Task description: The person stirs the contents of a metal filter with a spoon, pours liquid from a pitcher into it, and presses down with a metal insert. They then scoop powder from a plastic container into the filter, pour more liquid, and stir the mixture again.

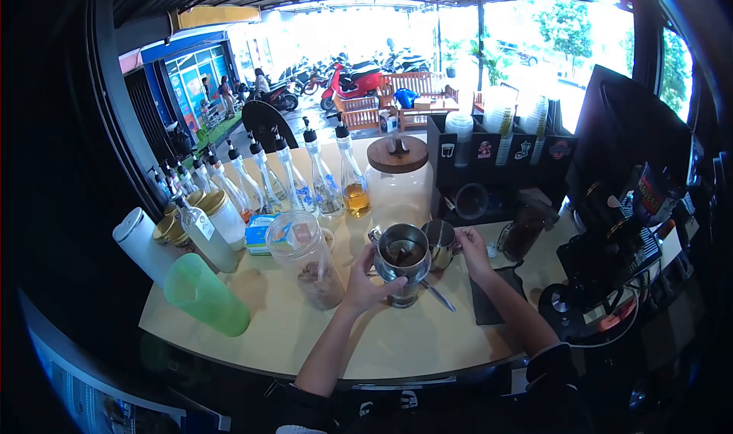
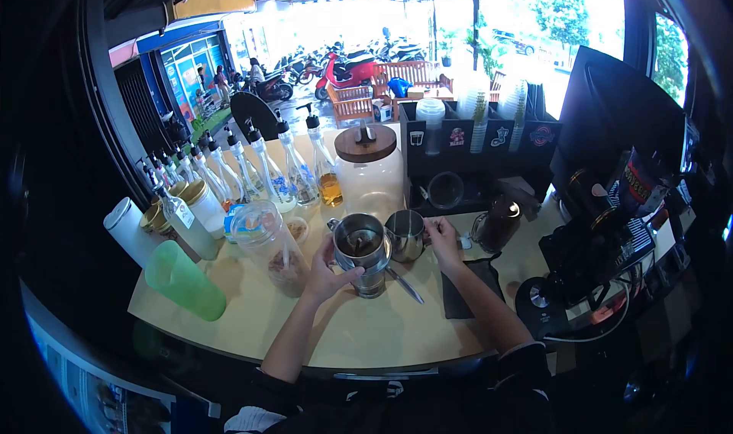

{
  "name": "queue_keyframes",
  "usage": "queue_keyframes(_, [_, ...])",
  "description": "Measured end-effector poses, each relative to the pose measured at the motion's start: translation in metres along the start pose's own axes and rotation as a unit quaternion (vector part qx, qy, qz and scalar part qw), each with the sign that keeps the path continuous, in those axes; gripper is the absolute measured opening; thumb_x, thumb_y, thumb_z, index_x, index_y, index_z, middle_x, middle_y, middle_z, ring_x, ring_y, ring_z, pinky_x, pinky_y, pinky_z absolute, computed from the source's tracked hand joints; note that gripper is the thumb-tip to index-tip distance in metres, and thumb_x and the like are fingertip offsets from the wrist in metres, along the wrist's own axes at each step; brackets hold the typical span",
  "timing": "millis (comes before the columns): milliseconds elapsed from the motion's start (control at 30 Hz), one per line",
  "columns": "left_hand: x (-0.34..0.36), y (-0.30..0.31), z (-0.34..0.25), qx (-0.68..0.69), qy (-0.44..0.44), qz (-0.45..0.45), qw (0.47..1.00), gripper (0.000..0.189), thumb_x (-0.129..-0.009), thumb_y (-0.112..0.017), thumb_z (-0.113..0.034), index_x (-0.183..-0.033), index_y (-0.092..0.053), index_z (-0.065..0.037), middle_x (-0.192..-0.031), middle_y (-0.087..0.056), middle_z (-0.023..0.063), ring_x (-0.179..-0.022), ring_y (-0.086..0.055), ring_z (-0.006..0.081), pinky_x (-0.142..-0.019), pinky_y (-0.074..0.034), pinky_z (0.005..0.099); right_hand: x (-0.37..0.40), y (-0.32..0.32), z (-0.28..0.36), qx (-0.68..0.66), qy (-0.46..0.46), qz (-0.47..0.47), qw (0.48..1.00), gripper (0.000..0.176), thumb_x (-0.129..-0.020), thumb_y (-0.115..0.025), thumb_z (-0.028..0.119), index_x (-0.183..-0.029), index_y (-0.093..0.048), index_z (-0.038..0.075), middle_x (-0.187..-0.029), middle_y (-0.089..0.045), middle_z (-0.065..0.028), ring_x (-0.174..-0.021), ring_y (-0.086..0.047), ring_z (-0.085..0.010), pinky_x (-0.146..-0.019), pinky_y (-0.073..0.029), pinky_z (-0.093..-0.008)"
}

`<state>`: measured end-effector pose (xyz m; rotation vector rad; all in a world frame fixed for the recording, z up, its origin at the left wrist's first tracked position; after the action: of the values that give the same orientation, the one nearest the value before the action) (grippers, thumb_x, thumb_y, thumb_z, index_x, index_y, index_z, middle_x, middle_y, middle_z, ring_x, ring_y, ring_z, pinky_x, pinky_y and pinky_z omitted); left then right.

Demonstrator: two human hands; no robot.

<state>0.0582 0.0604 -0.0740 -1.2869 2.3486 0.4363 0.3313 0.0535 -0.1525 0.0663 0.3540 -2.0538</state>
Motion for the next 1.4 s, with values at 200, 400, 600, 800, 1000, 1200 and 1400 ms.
queue_keyframes(200, [0.001,0.0,0.0,-0.007,0.006,-0.004,1.0,0.072,-0.064,-0.084,-0.023,-0.122,-0.047,-0.002,-0.112,-0.061,0.0098,-0.108,-0.057,0.019,-0.098,-0.042,0.0347,0.035,-0.003,0.065,0.261,0.22,-0.01,0.94,0.015,-0.086,-0.064,0.012,-0.091,-0.053,0.002,-0.081,-0.054,-0.0039,-0.07,-0.051,-0.0134,-0.067,-0.044,-0.0277])
queue_keyframes(400, [0.001,0.001,0.002,-0.019,0.024,0.004,1.0,0.073,-0.064,-0.084,-0.023,-0.123,-0.046,-0.002,-0.113,-0.06,0.0103,-0.109,-0.057,0.0191,-0.097,-0.042,0.0344,0.117,-0.062,0.057,0.471,0.234,0.257,0.811,0.023,-0.086,-0.062,0.019,-0.099,-0.054,0.002,-0.097,-0.055,-0.0144,-0.087,-0.061,-0.0308,-0.075,-0.05,-0.0408])
queue_keyframes(600, [0.002,0.001,0.001,-0.023,0.027,0.002,0.999,0.076,-0.065,-0.084,-0.024,-0.125,-0.044,-0.002,-0.115,-0.059,0.0107,-0.11,-0.057,0.0195,-0.098,-0.042,0.0346,0.115,-0.063,0.029,0.547,0.165,0.226,0.789,0.023,-0.088,-0.056,0.018,-0.102,-0.054,0.0,-0.098,-0.06,-0.0186,-0.089,-0.063,-0.0358,-0.076,-0.052,-0.0452])
queue_keyframes(800, [0.001,0.001,0.004,-0.016,0.006,0.003,1.0,0.074,-0.066,-0.084,-0.023,-0.125,-0.045,-0.002,-0.116,-0.06,0.0112,-0.11,-0.057,0.0196,-0.098,-0.042,0.0347,0.111,-0.053,0.028,0.556,0.138,0.212,0.792,0.018,-0.089,-0.049,0.011,-0.102,-0.052,-0.002,-0.096,-0.059,-0.0229,-0.087,-0.061,-0.0412,-0.074,-0.051,-0.0474])
queue_keyframes(1000, [0.001,0.001,0.0,-0.031,0.007,0.002,0.999,0.073,-0.065,-0.084,-0.025,-0.123,-0.046,-0.002,-0.113,-0.061,0.0111,-0.108,-0.058,0.0197,-0.096,-0.043,0.0349,0.122,-0.046,0.08,0.48,0.116,0.204,0.845,0.017,-0.089,-0.046,0.005,-0.102,-0.048,-0.005,-0.093,-0.059,-0.0277,-0.087,-0.06,-0.0426,-0.074,-0.048,-0.0477])
queue_keyframes(1200, [0.001,0.001,0.0,-0.034,0.019,0.006,0.999,0.074,-0.065,-0.084,-0.026,-0.123,-0.046,-0.002,-0.113,-0.061,0.0114,-0.109,-0.058,0.0204,-0.096,-0.043,0.0358,0.13,-0.026,0.149,0.423,0.147,0.15,0.882,0.013,-0.091,-0.048,0.003,-0.103,-0.048,-0.002,-0.077,-0.056,-0.0194,-0.069,-0.057,-0.0357,-0.063,-0.044,-0.0402])
queue_keyframes(1400, [0.001,0.003,0.007,-0.054,0.019,0.0,0.998,0.078,-0.065,-0.085,-0.028,-0.126,-0.044,-0.002,-0.115,-0.06,0.0129,-0.11,-0.058,0.0219,-0.097,-0.042,0.0366,0.131,-0.047,0.208,0.4,0.208,0.147,0.88,0.017,-0.089,-0.052,0.002,-0.106,-0.05,0.001,-0.075,-0.054,-0.0143,-0.066,-0.057,-0.0301,-0.061,-0.044,-0.0379])
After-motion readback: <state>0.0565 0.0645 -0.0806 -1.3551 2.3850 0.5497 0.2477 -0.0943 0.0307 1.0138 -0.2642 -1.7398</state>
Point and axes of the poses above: each hand's wrist, its own x-axis away from the middle knuckle, its own y-axis out of the back of the hand, z = x × y, the point moved 7 cm from there along -x, towards the middle knuckle
